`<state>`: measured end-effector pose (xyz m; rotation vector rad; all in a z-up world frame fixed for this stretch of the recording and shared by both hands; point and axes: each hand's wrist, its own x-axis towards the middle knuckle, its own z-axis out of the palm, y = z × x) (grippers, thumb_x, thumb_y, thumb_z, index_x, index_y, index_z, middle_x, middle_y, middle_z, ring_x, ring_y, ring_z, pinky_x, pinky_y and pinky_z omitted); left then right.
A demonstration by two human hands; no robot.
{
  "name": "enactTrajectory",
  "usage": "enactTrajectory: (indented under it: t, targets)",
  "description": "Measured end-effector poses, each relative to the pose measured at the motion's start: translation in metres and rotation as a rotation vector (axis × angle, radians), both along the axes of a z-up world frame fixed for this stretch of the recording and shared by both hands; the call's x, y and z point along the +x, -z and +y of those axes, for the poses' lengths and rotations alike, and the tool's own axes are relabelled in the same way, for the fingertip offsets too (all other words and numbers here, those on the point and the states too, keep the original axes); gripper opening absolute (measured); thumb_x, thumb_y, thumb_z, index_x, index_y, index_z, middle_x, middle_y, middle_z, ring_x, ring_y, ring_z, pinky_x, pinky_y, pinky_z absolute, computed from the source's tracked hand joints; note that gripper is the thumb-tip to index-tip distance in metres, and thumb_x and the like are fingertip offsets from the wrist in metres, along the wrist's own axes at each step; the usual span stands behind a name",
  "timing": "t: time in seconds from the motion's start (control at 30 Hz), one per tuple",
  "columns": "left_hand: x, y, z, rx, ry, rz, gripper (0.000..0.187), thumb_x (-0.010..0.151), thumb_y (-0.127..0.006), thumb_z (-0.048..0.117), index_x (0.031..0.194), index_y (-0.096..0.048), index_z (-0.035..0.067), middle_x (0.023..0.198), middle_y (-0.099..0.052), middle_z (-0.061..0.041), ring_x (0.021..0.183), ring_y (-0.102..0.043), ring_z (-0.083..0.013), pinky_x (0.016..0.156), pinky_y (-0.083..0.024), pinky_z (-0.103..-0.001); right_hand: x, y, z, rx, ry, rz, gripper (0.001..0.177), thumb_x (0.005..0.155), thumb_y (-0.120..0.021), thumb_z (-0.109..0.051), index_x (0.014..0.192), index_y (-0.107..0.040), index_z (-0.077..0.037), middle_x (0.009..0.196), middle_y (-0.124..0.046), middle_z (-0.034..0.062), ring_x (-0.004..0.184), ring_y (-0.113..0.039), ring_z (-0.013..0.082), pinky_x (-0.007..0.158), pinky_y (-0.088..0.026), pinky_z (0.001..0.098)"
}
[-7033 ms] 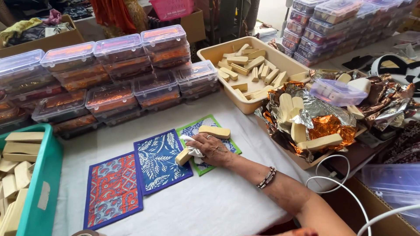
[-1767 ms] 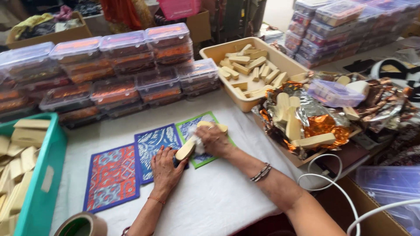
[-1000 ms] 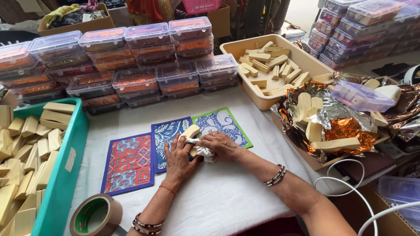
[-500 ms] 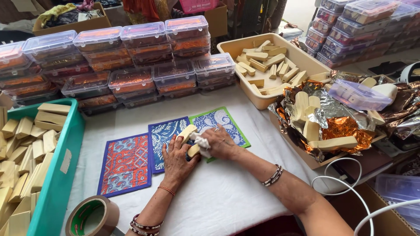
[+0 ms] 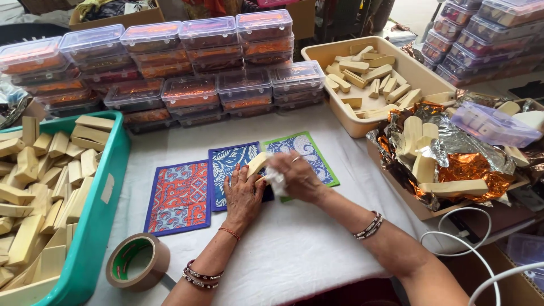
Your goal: Cleaning wooden blocks with a cloth and wrapping them in decorative gold foil.
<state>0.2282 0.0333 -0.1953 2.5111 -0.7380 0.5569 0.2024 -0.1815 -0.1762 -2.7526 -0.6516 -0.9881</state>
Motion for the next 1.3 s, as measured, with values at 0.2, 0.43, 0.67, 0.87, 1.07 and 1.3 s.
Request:
enactTrajectory:
  t: [0.2, 0.43, 0.67, 0.87, 1.07, 1.3]
  targets:
    - [0.000, -0.004, -0.001, -0.025, 0.004, -0.011, 0.036, 0.100, -0.054, 0.038, 0.110, -0.075, 0.011, 0.147, -0.053, -0.017, 0.148, -0.034, -0.0336, 0.116, -0.023, -0.059, -0.009, -0.020, 0.008, -0.178, -0.039, 0.247, 0.061, 0.087, -0.073, -0.032, 0.140, -0.052, -0.012, 0.122, -0.061, 0.0105, 0.123, -0.057, 0.0279, 0.115, -0.028, 0.0641]
    - [0.000, -0.012, 0.000, -0.039, -0.018, 0.108, 0.042, 0.099, -0.057, 0.047, 0.103, -0.077, 0.011, 0.150, -0.051, -0.018, 0.148, -0.034, -0.0339, 0.118, -0.025, -0.057, -0.008, -0.027, -0.027, 0.099, 0.121, 0.388, 0.060, 0.083, -0.080, -0.023, 0.137, -0.056, -0.012, 0.130, -0.064, 0.0102, 0.120, -0.060, 0.0281, 0.110, -0.042, 0.0455]
    - [-0.008, -0.034, 0.002, -0.120, -0.031, 0.151, 0.048, 0.082, -0.074, 0.052, 0.109, -0.078, 0.013, 0.146, -0.050, -0.024, 0.144, -0.034, -0.0381, 0.114, -0.022, -0.061, -0.009, -0.018, -0.029, 0.183, 0.152, 0.055, 0.054, 0.083, -0.081, -0.019, 0.132, -0.060, -0.011, 0.129, -0.066, 0.0120, 0.117, -0.065, 0.0310, 0.100, -0.051, 0.0464]
    - [-0.006, -0.025, 0.007, -0.078, 0.080, 0.148, 0.041, 0.079, -0.084, 0.036, 0.112, -0.076, 0.013, 0.140, -0.057, -0.017, 0.124, -0.057, -0.0311, 0.111, -0.037, -0.051, -0.017, -0.025, -0.004, 0.203, -0.026, -0.183, 0.056, 0.090, -0.077, -0.018, 0.141, -0.055, -0.012, 0.134, -0.063, 0.0110, 0.120, -0.064, 0.0316, 0.104, -0.052, 0.0443]
    - [-0.014, -0.033, 0.008, -0.082, 0.305, 0.094, 0.050, 0.072, -0.084, 0.027, 0.118, -0.072, 0.010, 0.135, -0.061, -0.014, 0.116, -0.060, -0.0329, 0.101, -0.042, -0.048, -0.020, -0.030, 0.018, 0.008, -0.236, 0.128, 0.058, 0.088, -0.075, -0.037, 0.137, -0.057, -0.011, 0.131, -0.064, 0.0115, 0.124, -0.060, 0.0273, 0.108, -0.042, 0.0505]
    - [-0.015, -0.032, 0.007, -0.078, 0.283, 0.125, 0.045, 0.076, -0.086, 0.034, 0.114, -0.076, 0.011, 0.138, -0.059, -0.017, 0.120, -0.058, -0.0354, 0.104, -0.041, -0.049, -0.007, -0.025, -0.007, 0.082, 0.045, 0.252, 0.035, 0.095, -0.064, -0.034, 0.123, -0.066, -0.014, 0.124, -0.069, 0.0093, 0.112, -0.067, 0.0274, 0.097, -0.049, 0.0472]
